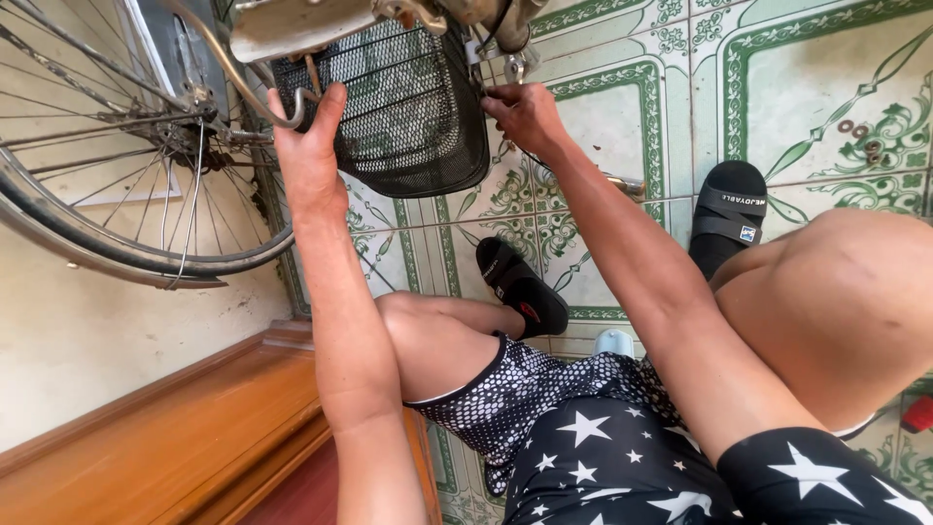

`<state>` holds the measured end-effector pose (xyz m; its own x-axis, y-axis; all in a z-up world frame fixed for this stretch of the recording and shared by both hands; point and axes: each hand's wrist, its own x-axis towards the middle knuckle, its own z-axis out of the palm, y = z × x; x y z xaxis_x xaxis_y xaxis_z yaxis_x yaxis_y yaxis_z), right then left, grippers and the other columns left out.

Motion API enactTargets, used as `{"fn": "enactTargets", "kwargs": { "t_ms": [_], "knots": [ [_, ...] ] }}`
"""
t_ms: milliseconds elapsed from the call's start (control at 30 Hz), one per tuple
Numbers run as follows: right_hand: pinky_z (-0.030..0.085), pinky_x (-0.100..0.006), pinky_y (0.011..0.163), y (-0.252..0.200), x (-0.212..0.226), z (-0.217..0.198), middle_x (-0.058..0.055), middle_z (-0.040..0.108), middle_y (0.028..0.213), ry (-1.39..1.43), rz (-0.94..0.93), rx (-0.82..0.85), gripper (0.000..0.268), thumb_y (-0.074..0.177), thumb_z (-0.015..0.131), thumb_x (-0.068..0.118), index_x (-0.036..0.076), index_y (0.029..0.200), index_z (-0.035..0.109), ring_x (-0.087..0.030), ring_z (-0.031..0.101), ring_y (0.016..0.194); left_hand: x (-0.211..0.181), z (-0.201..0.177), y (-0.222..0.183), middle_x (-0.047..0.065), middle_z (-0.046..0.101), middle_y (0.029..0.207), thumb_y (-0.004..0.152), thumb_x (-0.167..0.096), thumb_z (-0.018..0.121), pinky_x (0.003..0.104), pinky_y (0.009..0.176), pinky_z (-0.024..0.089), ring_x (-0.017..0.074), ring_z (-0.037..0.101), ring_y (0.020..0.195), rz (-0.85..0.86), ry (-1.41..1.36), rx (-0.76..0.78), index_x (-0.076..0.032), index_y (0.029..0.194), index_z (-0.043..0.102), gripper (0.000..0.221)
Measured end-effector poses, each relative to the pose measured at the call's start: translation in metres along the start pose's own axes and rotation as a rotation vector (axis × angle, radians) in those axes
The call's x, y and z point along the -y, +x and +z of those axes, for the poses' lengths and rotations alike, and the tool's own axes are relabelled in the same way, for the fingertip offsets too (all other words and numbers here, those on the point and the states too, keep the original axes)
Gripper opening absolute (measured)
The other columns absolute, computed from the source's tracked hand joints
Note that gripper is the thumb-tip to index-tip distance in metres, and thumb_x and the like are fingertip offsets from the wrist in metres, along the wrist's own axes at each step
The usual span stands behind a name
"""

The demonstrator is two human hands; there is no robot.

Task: The person attaches a front basket to the frame of a bicycle using a wrench and a screwdriver to tighten the bolts and screws.

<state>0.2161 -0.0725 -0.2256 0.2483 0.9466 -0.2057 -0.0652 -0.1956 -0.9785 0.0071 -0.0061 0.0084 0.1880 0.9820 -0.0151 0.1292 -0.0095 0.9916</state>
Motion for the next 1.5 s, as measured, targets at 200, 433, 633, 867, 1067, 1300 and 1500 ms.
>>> {"fn": "enactTargets", "kwargs": {
  "t_ms": [200, 433, 633, 867, 1067, 1300, 1500],
  "knots": [
    [0.057, -0.031, 0.060, 0.007, -0.001, -0.001, -0.010, 0.078, 0.083, -0.078, -0.038, -0.018, 0.034, 0.096, 0.072, 0.024, 0.003, 0.123, 0.074, -0.013, 0.069, 0.063, -0.005, 0.003, 0.000, 0.002, 0.060, 0.116, 0.092, -0.017, 0.089, 0.038, 0.113, 0.040, 0.0185, 0.056, 0.116, -0.014, -0.021, -0.002, -0.003, 0.147, 0.050, 0.069],
    [0.056, -0.030, 0.058, -0.013, 0.003, -0.014, -0.010, 0.076, 0.078, -0.030, 0.142, 0.132, 0.034, 0.096, 0.070, 0.025, 0.002, 0.121, 0.074, -0.011, 0.068, 0.058, -0.003, 0.001, 0.001, 0.000, 0.064, 0.122, 0.089, -0.018, 0.089, 0.036, 0.114, 0.037, 0.0172, 0.057, 0.121, -0.037, 0.002, -0.039, -0.005, 0.150, 0.043, 0.078],
    [0.053, -0.030, 0.051, -0.019, 0.034, -0.024, -0.008, 0.075, 0.080, 0.112, 0.134, 0.156, 0.029, 0.099, 0.067, 0.022, -0.003, 0.111, 0.075, -0.010, 0.063, 0.055, 0.008, -0.007, 0.004, 0.003, 0.052, 0.110, 0.096, -0.018, 0.091, 0.042, 0.114, 0.040, 0.0211, 0.053, 0.113, -0.021, 0.007, -0.017, 0.005, 0.130, 0.049, 0.059],
    [0.048, -0.029, 0.046, -0.020, 0.051, -0.023, -0.010, 0.074, 0.079, 0.118, 0.147, 0.155, 0.030, 0.098, 0.070, 0.022, -0.005, 0.112, 0.075, -0.010, 0.059, 0.053, 0.003, -0.003, 0.004, 0.000, 0.063, 0.110, 0.086, -0.025, 0.089, 0.036, 0.114, 0.036, 0.0170, 0.060, 0.114, -0.037, 0.051, -0.049, -0.006, 0.132, 0.055, 0.060],
    [0.045, -0.030, 0.044, -0.022, 0.062, -0.023, -0.008, 0.072, 0.075, 0.129, 0.162, 0.166, 0.030, 0.099, 0.070, 0.023, -0.005, 0.108, 0.076, -0.009, 0.057, 0.051, 0.008, -0.006, 0.005, 0.001, 0.059, 0.112, 0.088, -0.026, 0.092, 0.041, 0.116, 0.038, 0.0195, 0.057, 0.115, -0.018, 0.035, -0.035, -0.001, 0.132, 0.055, 0.062],
    [0.043, -0.030, 0.042, -0.022, 0.065, -0.022, -0.008, 0.067, 0.068, 0.145, 0.158, 0.173, 0.030, 0.100, 0.070, 0.023, -0.006, 0.106, 0.076, -0.009, 0.056, 0.048, 0.006, -0.005, 0.005, 0.000, 0.060, 0.113, 0.085, -0.027, 0.091, 0.038, 0.117, 0.033, 0.0181, 0.058, 0.117, -0.027, 0.046, -0.052, -0.006, 0.135, 0.050, 0.068],
    [0.045, -0.030, 0.041, -0.017, 0.056, -0.021, -0.008, 0.070, 0.070, 0.116, 0.131, 0.162, 0.029, 0.099, 0.069, 0.022, -0.004, 0.108, 0.076, -0.010, 0.057, 0.047, 0.007, -0.006, 0.005, 0.000, 0.057, 0.107, 0.091, -0.023, 0.091, 0.041, 0.117, 0.036, 0.0195, 0.057, 0.113, 0.005, 0.010, -0.007, -0.005, 0.121, 0.055, 0.050]
  ]
}}
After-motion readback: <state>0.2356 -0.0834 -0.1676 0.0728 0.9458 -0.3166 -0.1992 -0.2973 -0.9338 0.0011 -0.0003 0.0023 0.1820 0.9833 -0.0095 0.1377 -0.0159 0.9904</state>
